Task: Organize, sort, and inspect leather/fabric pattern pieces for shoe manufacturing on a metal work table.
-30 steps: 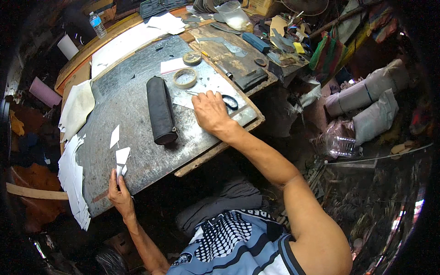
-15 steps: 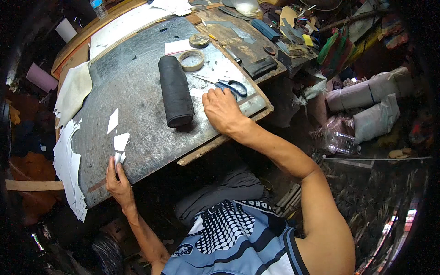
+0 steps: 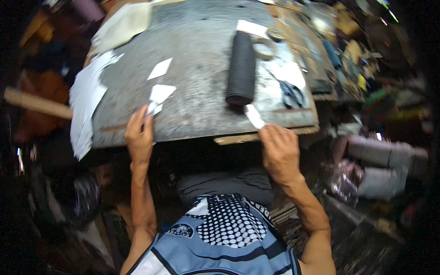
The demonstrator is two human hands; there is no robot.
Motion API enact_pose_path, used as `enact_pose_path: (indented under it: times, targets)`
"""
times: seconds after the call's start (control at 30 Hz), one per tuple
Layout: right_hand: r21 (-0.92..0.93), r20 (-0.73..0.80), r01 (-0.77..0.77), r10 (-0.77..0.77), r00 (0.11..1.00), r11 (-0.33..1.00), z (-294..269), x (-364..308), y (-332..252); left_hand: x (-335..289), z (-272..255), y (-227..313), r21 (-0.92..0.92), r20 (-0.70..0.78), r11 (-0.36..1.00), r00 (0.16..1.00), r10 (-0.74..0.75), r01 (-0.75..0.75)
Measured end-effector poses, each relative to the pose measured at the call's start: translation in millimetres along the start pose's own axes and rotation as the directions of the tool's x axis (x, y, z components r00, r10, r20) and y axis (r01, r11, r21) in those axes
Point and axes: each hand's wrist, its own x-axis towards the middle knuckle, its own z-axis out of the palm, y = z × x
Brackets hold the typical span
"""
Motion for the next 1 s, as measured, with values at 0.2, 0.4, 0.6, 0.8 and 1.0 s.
enact_pose_path:
  times: [0.2,0.4,0.6,0.8,1.0]
  targets:
    - [0.17,-0.158,0.084,-0.057,0.986,0.982,-19,2,2,8,-8,-1,-0.072,-0.016,0.997,1.0,-0.01,0.009]
    - [0.277,-0.221,0.268,-0.211,0.952,0.923,-29,33,-45,23,-8,-19,-0.024,0.059,0.994,0.992,0.112,-0.111]
    - [0.208,-0.198,0.47,-0.434,0.879,0.858,26,77,-91,34,-3,-27,0.01,0.221,0.991,0.967,0.129,-0.134]
    - [0.192,-0.293,0.359,-0.296,0.909,0.913,58,125,-110,37,0,-32,0.067,0.334,0.973,0.924,0.185,-0.219]
    - [0.227,-0.291,0.336,-0.266,0.919,0.914,44,132,-110,45,1,-27,0.111,0.346,0.962,0.917,0.199,-0.25]
